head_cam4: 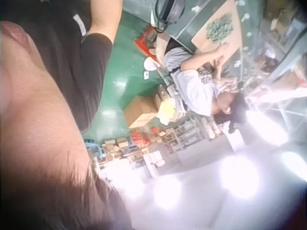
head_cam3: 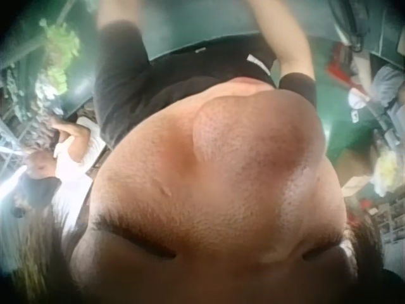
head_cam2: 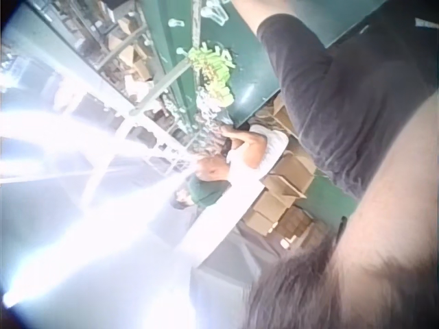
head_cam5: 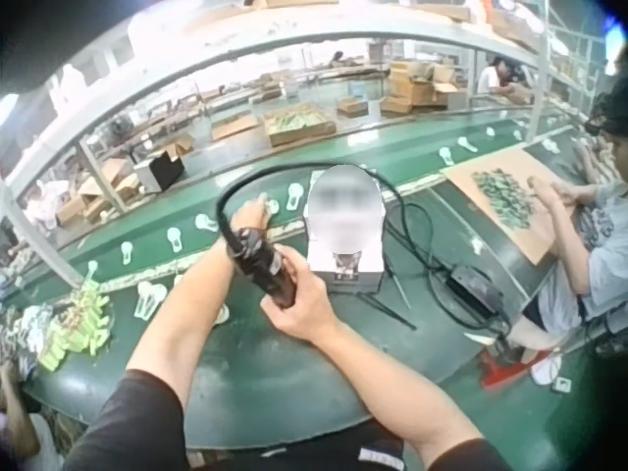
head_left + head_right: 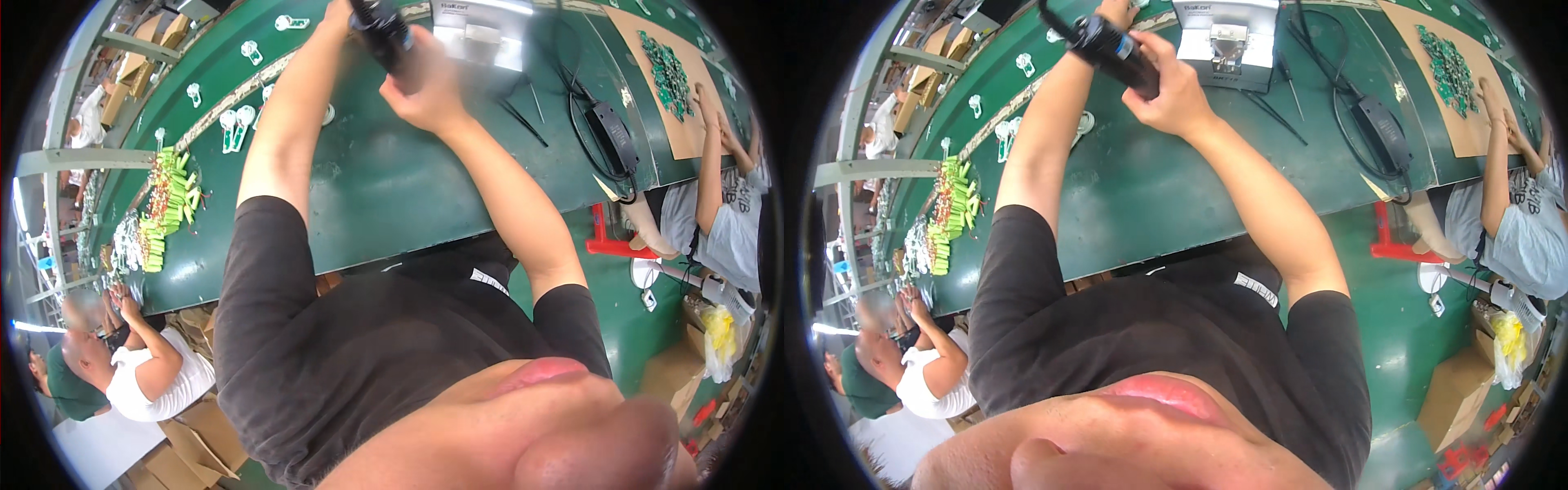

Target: Assembling electronic components onto printed circuit boards at a factory workbench using a handheld tool.

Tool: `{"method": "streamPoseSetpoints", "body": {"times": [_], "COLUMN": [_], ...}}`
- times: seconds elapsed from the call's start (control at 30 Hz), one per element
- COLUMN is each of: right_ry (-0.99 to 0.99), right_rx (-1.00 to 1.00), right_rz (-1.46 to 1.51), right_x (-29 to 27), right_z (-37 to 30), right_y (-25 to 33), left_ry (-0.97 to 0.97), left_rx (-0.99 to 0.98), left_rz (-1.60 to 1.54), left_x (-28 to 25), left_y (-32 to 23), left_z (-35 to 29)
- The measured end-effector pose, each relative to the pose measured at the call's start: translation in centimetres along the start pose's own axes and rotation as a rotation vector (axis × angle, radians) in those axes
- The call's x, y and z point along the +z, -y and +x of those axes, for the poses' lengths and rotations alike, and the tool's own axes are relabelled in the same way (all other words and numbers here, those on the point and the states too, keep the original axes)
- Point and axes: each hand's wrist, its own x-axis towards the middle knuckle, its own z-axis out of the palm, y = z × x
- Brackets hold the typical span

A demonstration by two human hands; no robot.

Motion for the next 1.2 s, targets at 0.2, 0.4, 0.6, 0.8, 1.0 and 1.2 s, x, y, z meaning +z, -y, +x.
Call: {"method": "streamPoseSetpoints", "body": {"times": [0.2,0.4,0.6,0.8,1.0,1.2], "right_ry": [-0.220,-0.357,-0.180,-0.034,0.054,-0.074], "right_rx": [0.097,0.001,-0.001,0.178,0.226,0.219], "right_rz": [0.054,0.222,0.185,0.138,0.444,0.369], "right_x": [-2.1,-7.0,-7.6,-7.5,-8.8,-10.4], "right_z": [1.6,6.5,7.3,7.7,6.0,6.9], "right_y": [0.7,2.5,0.2,0.7,0.2,-0.2], "left_ry": [0.144,0.278,0.214,-0.053,-0.013,0.183], "left_rx": [0.181,0.303,0.259,0.488,0.713,0.621], "left_rz": [-0.204,-0.442,-0.556,-0.602,-0.694,-0.786], "left_x": [-4.8,-10.5,-13.2,-12.7,-11.3,-10.4], "left_y": [-3.3,-7.3,-9.4,-6.6,-5.4,-5.4], "left_z": [-7.6,-20.0,-21.6,-22.3,-22.5,-22.9]}}
